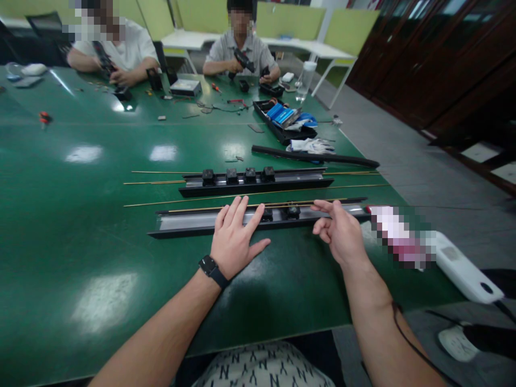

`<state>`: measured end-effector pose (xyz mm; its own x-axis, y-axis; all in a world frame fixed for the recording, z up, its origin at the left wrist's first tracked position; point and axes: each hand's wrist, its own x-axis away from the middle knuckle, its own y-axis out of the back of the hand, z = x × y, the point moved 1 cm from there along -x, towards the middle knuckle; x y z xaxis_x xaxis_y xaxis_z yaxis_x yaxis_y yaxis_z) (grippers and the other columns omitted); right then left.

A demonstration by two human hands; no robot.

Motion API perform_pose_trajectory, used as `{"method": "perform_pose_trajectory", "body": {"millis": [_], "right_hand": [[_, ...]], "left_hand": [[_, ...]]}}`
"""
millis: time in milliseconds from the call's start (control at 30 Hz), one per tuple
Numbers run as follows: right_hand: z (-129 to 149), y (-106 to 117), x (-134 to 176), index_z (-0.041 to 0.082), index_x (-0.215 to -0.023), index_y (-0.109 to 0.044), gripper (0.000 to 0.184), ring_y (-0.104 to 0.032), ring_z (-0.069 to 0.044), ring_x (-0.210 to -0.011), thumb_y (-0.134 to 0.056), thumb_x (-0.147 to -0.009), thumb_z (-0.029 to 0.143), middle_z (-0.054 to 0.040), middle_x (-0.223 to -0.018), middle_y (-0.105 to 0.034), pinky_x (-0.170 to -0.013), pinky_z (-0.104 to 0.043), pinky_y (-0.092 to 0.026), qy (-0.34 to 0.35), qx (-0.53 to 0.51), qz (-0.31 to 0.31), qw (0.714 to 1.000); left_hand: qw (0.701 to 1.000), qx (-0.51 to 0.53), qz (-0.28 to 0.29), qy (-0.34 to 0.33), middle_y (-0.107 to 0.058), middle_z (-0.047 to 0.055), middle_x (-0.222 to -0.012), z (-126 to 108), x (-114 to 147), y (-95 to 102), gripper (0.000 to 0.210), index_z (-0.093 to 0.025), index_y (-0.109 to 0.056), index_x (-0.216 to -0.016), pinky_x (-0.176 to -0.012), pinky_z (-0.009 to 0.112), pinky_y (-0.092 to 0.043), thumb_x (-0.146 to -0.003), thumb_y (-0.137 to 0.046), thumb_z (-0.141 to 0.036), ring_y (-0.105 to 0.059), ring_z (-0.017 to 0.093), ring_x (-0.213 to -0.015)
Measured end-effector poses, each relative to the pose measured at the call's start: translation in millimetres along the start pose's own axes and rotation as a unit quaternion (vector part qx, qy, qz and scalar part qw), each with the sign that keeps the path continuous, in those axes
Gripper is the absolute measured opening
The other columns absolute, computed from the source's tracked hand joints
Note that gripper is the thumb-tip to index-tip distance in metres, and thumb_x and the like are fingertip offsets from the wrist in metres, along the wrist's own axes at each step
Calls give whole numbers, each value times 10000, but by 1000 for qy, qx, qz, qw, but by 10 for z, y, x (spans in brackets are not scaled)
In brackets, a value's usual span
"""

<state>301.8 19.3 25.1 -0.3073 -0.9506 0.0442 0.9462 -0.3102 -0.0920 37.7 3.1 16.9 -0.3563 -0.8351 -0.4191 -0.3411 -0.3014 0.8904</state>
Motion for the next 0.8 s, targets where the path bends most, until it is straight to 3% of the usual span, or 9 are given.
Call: {"method": "perform_pose_trajectory", "body": {"millis": [800], "right_hand": [[-27, 22, -20, 171, -1050, -754, 452, -598, -67, -449, -679, -915, 596, -120, -1075, -755, -309, -166, -231, 5, -1, -21, 1000]], "left_hand": [[1000, -4, 3, 0, -359, 172, -1686, 0, -3, -2, 771, -313, -446, -1586, -1266, 547, -246, -908, -661, -613, -308, 357, -1582]]}}
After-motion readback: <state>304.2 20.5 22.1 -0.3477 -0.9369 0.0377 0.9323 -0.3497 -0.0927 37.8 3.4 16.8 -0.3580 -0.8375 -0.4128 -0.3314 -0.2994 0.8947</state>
